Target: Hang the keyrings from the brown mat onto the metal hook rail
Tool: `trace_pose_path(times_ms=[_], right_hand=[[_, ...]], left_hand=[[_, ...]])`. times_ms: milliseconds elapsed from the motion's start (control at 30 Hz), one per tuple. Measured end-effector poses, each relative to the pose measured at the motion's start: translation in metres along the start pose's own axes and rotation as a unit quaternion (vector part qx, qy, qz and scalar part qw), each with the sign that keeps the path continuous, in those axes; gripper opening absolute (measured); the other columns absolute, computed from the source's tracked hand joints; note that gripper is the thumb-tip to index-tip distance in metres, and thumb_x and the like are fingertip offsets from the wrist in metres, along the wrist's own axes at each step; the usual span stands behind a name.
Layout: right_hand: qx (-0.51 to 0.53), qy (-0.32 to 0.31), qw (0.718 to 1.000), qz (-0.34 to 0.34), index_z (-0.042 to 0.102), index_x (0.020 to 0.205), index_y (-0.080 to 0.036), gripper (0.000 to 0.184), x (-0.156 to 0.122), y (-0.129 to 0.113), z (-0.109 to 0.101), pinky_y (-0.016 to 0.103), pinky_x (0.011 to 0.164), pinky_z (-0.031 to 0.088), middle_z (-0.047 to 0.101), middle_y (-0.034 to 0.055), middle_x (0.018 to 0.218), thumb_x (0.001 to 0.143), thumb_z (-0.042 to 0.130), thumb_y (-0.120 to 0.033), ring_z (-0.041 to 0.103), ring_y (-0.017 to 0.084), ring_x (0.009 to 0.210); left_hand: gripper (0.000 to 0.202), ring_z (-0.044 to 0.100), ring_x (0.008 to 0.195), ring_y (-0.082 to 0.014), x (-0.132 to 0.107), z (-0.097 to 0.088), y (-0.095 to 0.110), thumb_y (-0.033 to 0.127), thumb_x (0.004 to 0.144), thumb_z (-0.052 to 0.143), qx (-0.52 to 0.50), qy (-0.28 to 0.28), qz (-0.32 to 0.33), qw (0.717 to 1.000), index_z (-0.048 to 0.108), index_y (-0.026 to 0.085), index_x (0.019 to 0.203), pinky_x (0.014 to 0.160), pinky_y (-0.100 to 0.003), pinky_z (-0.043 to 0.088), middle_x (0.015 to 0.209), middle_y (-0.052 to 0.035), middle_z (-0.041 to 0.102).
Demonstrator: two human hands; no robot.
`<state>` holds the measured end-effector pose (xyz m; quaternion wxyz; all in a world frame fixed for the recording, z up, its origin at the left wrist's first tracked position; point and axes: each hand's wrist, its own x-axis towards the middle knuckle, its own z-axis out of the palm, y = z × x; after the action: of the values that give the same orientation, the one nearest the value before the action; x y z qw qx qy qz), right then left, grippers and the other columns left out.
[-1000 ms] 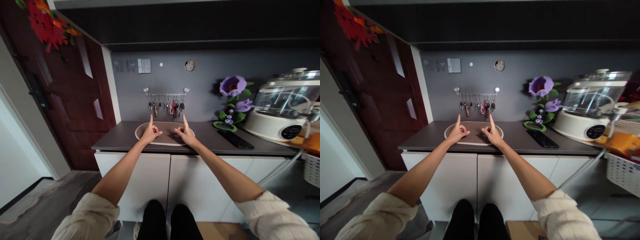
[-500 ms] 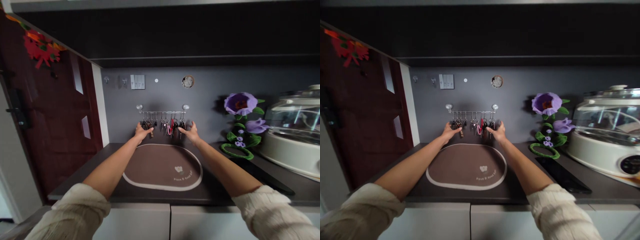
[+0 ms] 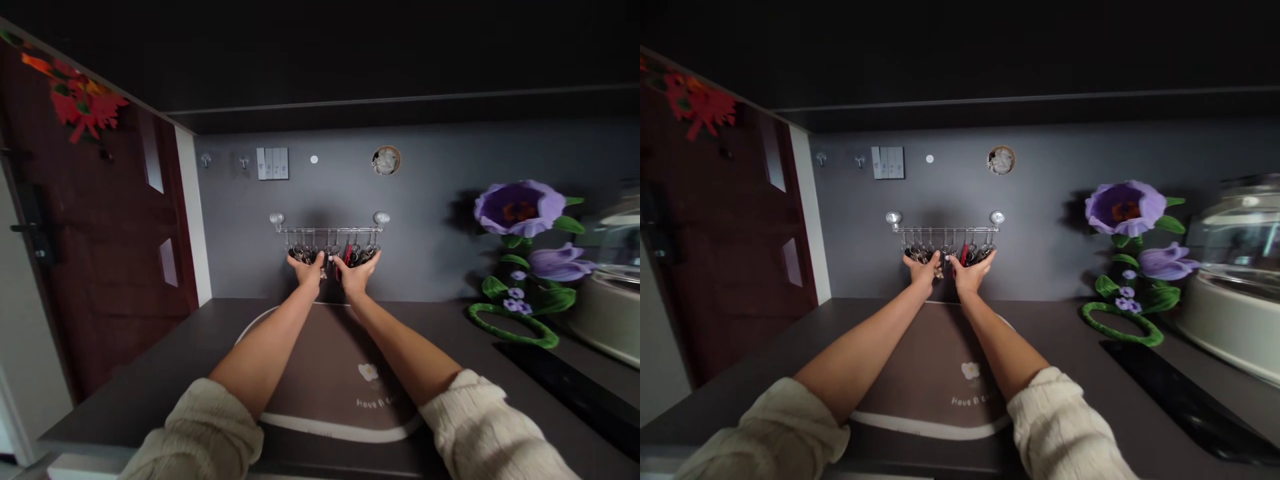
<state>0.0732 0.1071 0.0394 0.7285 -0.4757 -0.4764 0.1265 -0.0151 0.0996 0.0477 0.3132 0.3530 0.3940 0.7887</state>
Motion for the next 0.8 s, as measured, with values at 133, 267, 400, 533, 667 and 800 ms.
trace_pose_path(times_ms=[133,267,400,533,667,800], right_hand=[[0.024,0.009,1.0,-0.002,-0.003,0.132,-0.01,0.107,0.0,-0.003,0.002,0.033,0.101,0.019,0.018,0.0189,0.135,0.055,0.064,-0.042,0.02,0.024,0.125],[0.1,-0.02,0.995,0.013,-0.001,0.13,-0.014,0.101,0.003,-0.005,-0.003,0.031,0.096,0.028,0.027,0.0167,0.132,0.057,0.062,-0.041,0.036,0.02,0.117],[0.182,-0.024,0.981,0.065,0.012,0.126,-0.021,0.088,0.008,-0.006,-0.007,0.028,0.084,0.041,0.042,0.0107,0.122,0.056,0.063,-0.037,0.05,0.015,0.1],[0.264,-0.063,0.955,0.12,0.021,0.119,-0.026,0.077,0.011,-0.009,-0.011,0.026,0.065,0.047,0.056,0.0004,0.093,0.055,0.064,-0.028,0.057,0.011,0.071],[0.31,-0.087,0.937,0.136,0.023,0.113,-0.027,0.067,0.013,-0.014,-0.018,0.022,0.052,0.045,0.053,-0.0067,0.072,0.058,0.061,-0.023,0.052,0.008,0.054],[0.299,-0.091,0.941,0.131,0.024,0.107,-0.026,0.058,0.019,-0.016,-0.024,0.02,0.047,0.043,0.052,-0.0076,0.067,0.061,0.059,-0.022,0.05,0.008,0.05]], left_hand=[[0.064,0.059,0.055,-0.0093,0.004,0.003,0.001,0.021,0.069,0.059,-0.065,0.003,-0.004,0.998,0.015,0.026,0.114,0.05,-0.022,0.049,0.08,0.0008,0.055],[0.048,0.058,0.051,-0.0077,0.004,-0.004,0.012,0.02,0.072,0.056,-0.07,-0.012,-0.006,0.997,0.023,0.025,0.107,0.047,-0.019,0.048,0.075,0.0029,0.053],[0.043,0.057,0.048,-0.0059,0.003,-0.012,0.025,0.019,0.072,0.057,-0.095,-0.034,-0.009,0.995,0.026,0.025,0.102,0.049,-0.02,0.05,0.072,0.0053,0.051],[0.036,0.058,0.048,-0.0069,0.004,-0.016,0.035,0.016,0.072,0.056,-0.124,-0.045,-0.041,0.99,0.029,0.024,0.095,0.052,-0.023,0.051,0.069,0.0065,0.049],[0.03,0.057,0.046,-0.0075,0.007,-0.017,0.042,0.014,0.073,0.054,-0.131,-0.045,-0.033,0.99,0.031,0.023,0.091,0.049,-0.023,0.049,0.066,0.0071,0.047],[0.025,0.054,0.042,-0.0055,0.013,-0.017,0.048,0.014,0.074,0.051,-0.109,-0.048,0.01,0.993,0.034,0.022,0.091,0.045,-0.019,0.046,0.066,0.0066,0.049]])
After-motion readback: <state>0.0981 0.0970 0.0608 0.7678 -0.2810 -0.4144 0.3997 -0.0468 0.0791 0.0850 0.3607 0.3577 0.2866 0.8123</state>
